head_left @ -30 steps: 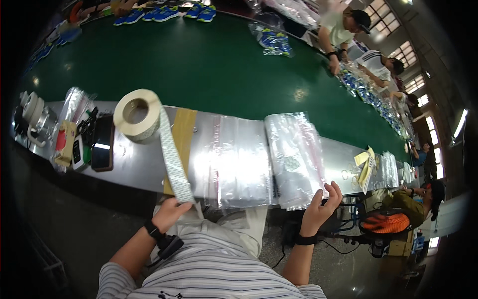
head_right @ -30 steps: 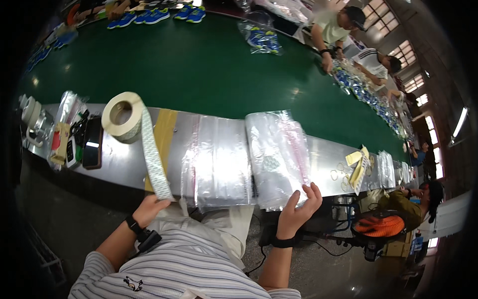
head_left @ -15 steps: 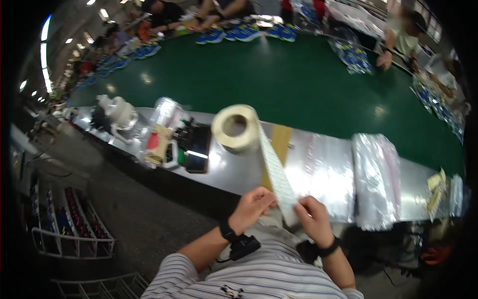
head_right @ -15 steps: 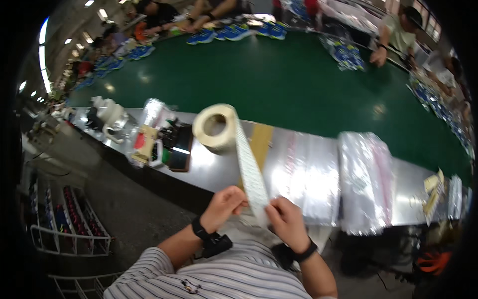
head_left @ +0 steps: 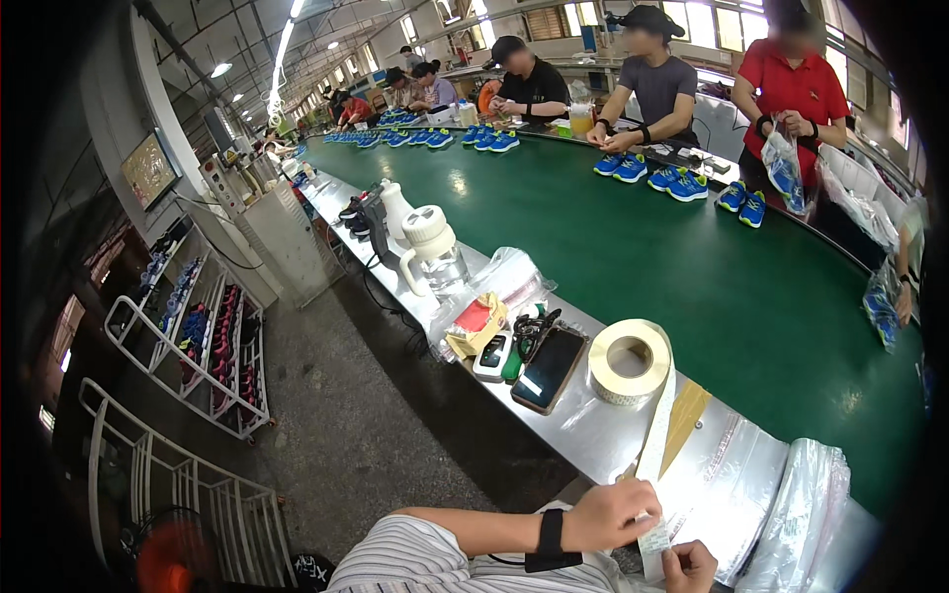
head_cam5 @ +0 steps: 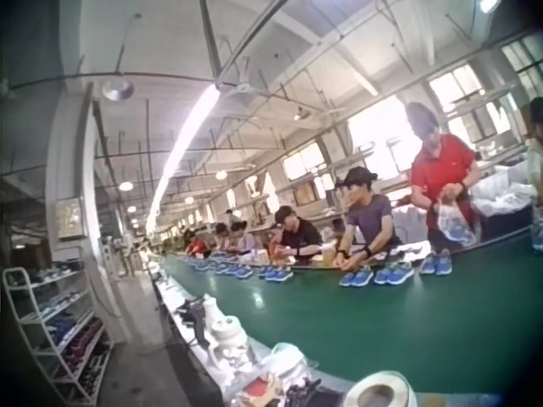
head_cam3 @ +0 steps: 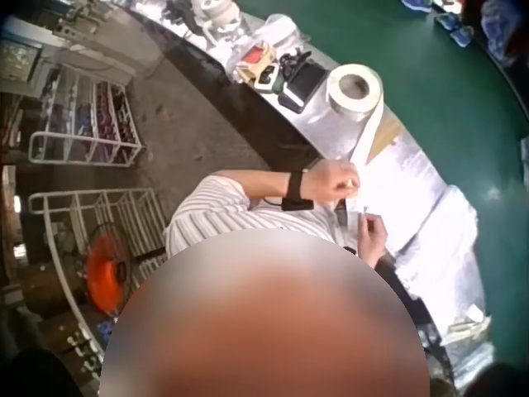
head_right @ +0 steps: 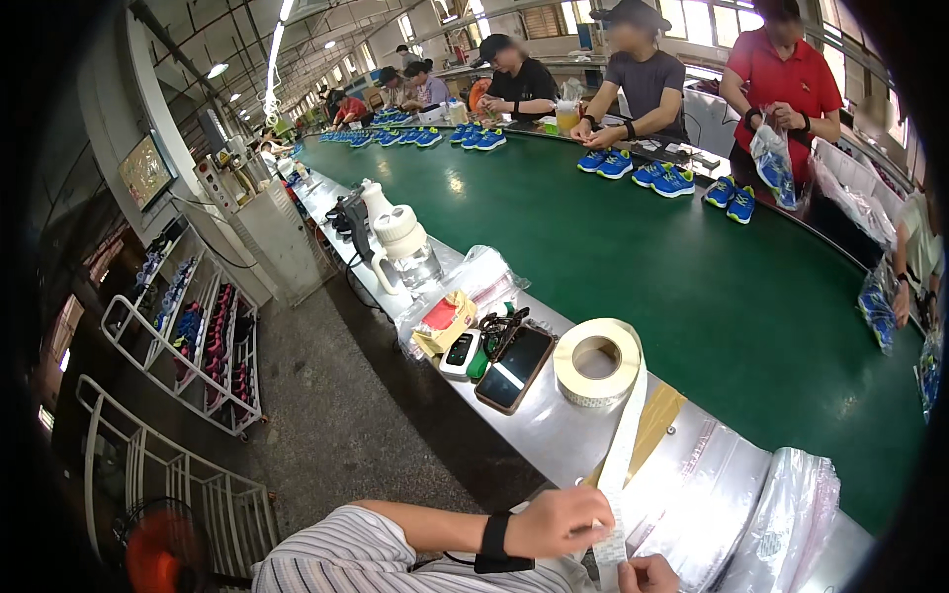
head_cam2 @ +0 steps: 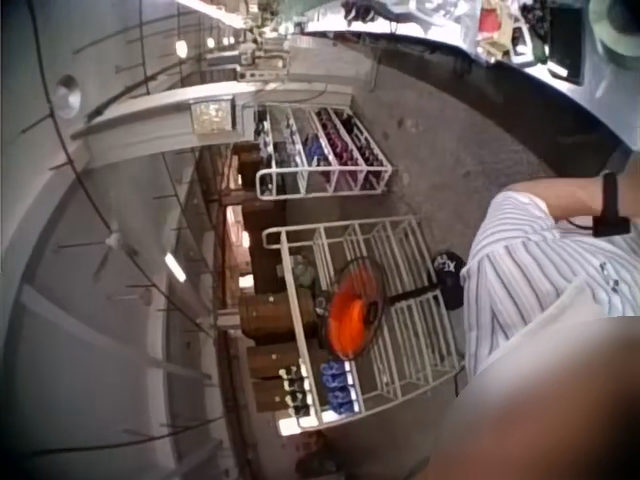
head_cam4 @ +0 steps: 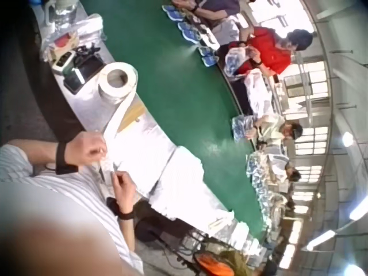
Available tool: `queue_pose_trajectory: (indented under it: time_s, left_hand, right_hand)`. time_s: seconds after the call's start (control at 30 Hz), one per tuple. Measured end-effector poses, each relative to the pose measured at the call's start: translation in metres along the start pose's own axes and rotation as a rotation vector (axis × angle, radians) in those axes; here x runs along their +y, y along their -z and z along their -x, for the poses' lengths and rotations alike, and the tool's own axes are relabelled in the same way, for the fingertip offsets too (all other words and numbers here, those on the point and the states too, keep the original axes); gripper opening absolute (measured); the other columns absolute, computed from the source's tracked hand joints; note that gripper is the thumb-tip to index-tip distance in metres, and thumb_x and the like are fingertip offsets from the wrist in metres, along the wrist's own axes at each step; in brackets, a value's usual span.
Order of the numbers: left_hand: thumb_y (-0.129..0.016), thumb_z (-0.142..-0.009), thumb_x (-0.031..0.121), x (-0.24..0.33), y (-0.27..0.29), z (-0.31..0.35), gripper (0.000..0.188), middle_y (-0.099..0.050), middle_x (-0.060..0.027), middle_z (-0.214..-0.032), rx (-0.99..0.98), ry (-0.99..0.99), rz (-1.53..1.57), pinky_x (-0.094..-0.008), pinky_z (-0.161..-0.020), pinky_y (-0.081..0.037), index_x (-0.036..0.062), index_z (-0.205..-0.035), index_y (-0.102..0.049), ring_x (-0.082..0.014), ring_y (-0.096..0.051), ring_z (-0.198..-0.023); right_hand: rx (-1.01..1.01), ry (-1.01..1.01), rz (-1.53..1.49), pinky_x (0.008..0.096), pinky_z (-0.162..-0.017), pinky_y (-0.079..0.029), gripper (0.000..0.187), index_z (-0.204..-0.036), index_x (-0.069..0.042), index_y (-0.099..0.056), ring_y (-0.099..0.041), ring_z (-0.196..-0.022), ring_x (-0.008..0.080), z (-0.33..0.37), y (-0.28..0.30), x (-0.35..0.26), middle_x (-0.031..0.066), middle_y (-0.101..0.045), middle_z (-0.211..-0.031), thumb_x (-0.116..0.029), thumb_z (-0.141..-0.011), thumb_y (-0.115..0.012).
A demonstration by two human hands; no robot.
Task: The person applies adhesive labels from a roll onto a stack of clear plastic bags on a factory table. They peel each label, smooth it onto the bag, and move the bag to a completed pile. Other workers are visible in the background packaging blue shoes.
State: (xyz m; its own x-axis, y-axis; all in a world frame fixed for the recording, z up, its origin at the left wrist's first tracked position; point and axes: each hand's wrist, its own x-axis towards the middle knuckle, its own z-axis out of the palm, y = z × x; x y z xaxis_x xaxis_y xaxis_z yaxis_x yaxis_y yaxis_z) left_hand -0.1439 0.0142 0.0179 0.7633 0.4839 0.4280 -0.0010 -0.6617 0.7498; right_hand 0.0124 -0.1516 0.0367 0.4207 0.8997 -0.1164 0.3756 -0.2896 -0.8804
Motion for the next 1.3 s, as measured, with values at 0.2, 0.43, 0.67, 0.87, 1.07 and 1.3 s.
queue_pose_trajectory:
  time_s: [0.2, 0.43, 0.67, 0.87, 1.07, 1.3]
  left_hand:
    - [-0.061, -0.088, 0.017, 0.016, -0.017, 0.016, 0.028, -0.058, -0.0128, -0.104, -0.053, 0.283, 0.241, -0.0341, -0.077, -0.048, 0.0014, -0.110, -0.055, -0.0284, -0.059, -0.094]
    - [-0.063, -0.087, 0.014, 0.002, -0.008, -0.007, 0.019, -0.066, -0.0093, -0.091, -0.107, 0.298, 0.295, -0.0300, -0.070, -0.048, 0.0020, -0.101, -0.065, -0.0222, -0.063, -0.078]
    - [-0.059, -0.089, 0.017, -0.003, 0.001, -0.040, 0.018, -0.064, -0.0113, -0.089, -0.003, 0.095, 0.262, -0.0339, -0.071, -0.049, 0.0011, -0.096, -0.064, -0.0253, -0.061, -0.081]
    - [-0.060, -0.086, 0.019, -0.005, -0.056, -0.040, 0.027, -0.061, -0.0102, -0.115, -0.605, -0.136, -0.224, -0.0413, -0.094, -0.042, 0.0038, -0.108, -0.061, -0.0265, -0.054, -0.115]
    - [-0.057, -0.088, 0.021, -0.018, -0.056, -0.026, 0.024, -0.061, -0.0100, -0.122, -0.507, -0.207, -0.209, -0.0437, -0.101, -0.038, 0.0059, -0.104, -0.065, -0.0275, -0.052, -0.121]
    - [-0.053, -0.091, 0.021, -0.010, -0.045, -0.055, 0.024, -0.066, -0.0153, -0.100, -0.540, 0.093, 0.044, -0.0420, -0.093, -0.041, 0.0046, -0.102, -0.066, -0.0315, -0.060, -0.102]
  right_hand:
    - [-0.020, -0.036, -0.402, 0.0254, -0.066, -0.046, 0.009, -0.094, 0.001, -0.063, -0.054, -0.073, 0.0106, -0.028, -0.032, -0.017, 0.0059, -0.062, -0.081, -0.006, -0.091, -0.059]
    - [0.119, 0.203, -0.042, 0.0303, -0.066, -0.045, 0.009, -0.094, 0.002, -0.059, -0.055, -0.071, 0.0206, -0.020, -0.028, -0.013, 0.0118, -0.060, -0.086, -0.003, -0.088, -0.059]
    - [0.045, 0.027, -0.015, 0.0244, -0.054, -0.040, 0.010, -0.078, 0.000, -0.059, -0.052, -0.061, 0.0078, -0.010, 0.002, 0.010, 0.0032, -0.058, -0.068, -0.005, -0.086, -0.059]
    - [0.548, 0.004, 0.572, 0.0427, -0.072, -0.043, 0.034, -0.086, -0.003, -0.056, -0.051, -0.087, 0.0340, -0.053, 0.003, 0.054, 0.0149, -0.053, -0.089, -0.021, -0.067, -0.078]
    - [0.751, -0.046, 0.645, 0.0415, -0.065, -0.045, 0.015, -0.079, -0.006, -0.055, -0.054, -0.076, 0.0304, -0.053, 0.008, 0.078, 0.0103, -0.054, -0.078, -0.015, -0.079, -0.067]
    - [0.856, -0.084, 0.092, 0.0414, -0.058, -0.043, 0.017, -0.080, -0.002, -0.052, -0.055, -0.063, 0.0337, -0.043, 0.024, 0.081, 0.0155, -0.056, -0.070, -0.015, -0.087, -0.061]
